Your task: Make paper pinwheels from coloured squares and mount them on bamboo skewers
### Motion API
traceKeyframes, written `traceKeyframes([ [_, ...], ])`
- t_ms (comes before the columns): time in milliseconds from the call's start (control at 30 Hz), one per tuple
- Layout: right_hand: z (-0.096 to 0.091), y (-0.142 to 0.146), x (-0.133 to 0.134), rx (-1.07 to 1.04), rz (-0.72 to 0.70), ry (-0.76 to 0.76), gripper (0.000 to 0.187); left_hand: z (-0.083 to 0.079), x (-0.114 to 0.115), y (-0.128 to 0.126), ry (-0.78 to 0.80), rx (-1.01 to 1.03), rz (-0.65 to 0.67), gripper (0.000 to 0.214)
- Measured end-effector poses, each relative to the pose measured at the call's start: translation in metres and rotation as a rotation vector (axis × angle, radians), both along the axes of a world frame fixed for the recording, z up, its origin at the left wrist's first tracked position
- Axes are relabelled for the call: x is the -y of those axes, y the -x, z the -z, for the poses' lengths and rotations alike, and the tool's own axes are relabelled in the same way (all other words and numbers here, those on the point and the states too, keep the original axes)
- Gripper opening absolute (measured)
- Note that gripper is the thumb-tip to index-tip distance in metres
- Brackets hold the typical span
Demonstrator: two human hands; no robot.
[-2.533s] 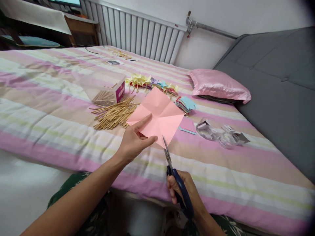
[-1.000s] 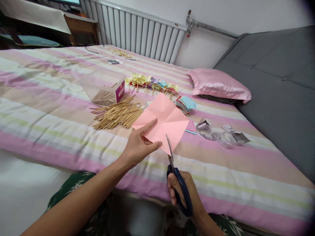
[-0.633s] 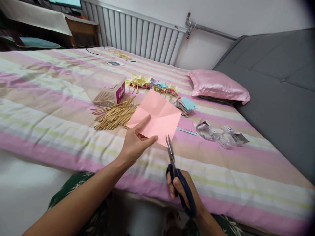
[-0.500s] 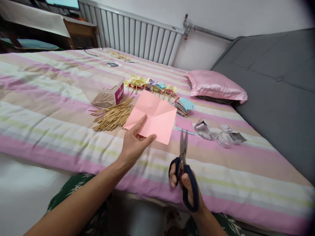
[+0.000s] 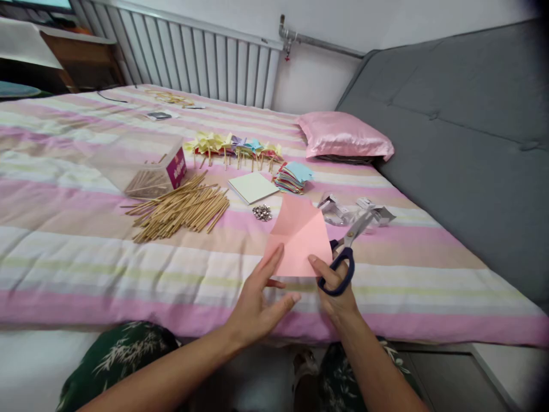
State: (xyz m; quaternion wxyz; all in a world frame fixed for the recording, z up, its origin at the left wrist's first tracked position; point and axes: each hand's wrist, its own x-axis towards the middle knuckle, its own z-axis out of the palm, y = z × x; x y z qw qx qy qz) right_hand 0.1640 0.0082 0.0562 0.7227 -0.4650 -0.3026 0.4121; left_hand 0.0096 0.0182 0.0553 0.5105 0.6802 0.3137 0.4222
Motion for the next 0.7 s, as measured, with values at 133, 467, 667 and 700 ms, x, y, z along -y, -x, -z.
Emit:
traceKeyframes([
  [133, 0.004, -0.021, -0.002, 0.039, -0.135, 0.093, 0.040, -0.007, -0.013, 0.004, 0.077, -0.014, -0.147, 0.036],
  [467, 0.005, -0.032, 0.002, 0.138, -0.336, 0.068, 0.034, -0.013, -0.028, 0.016, 0.246, -0.095, 0.038, 0.045],
  [667, 0.003, -0.029, 0.000, 0.051, -0.223, 0.040, 0.036, -0.019, -0.028, 0.016, 0.293, -0.109, 0.102, 0.058],
  [700, 0.004, -0.028, -0.001, 0.038, -0.207, 0.040, 0.035, -0.020, -0.029, 0.017, 0.295, -0.128, 0.112, 0.060],
])
